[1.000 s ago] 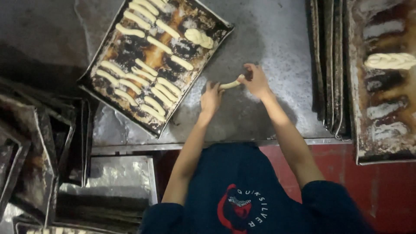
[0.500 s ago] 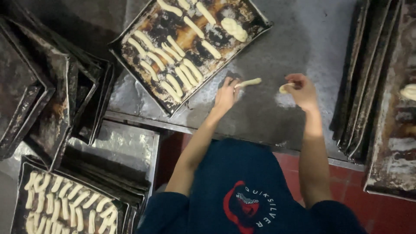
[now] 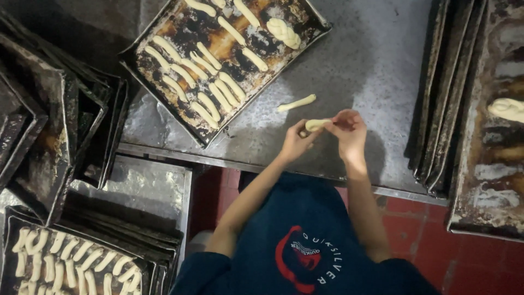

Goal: Braiding pieces of dough into loaves and placing them on baking trays in a bakery.

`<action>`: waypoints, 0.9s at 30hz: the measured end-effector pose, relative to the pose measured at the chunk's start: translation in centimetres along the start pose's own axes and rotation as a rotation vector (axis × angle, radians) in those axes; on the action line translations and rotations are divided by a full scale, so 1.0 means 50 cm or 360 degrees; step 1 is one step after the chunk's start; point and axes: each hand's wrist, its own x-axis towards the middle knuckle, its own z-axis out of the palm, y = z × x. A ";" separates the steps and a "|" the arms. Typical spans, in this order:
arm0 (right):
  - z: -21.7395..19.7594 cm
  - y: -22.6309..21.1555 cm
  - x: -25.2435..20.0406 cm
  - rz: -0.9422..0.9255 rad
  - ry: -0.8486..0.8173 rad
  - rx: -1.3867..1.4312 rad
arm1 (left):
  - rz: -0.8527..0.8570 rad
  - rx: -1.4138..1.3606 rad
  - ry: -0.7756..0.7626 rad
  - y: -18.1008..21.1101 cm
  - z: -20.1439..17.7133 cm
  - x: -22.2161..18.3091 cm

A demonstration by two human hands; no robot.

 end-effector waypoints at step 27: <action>0.098 0.059 0.069 0.0264 -0.0334 0.0572 | -0.0223 0.1413 0.0266 0.125 -0.261 -0.024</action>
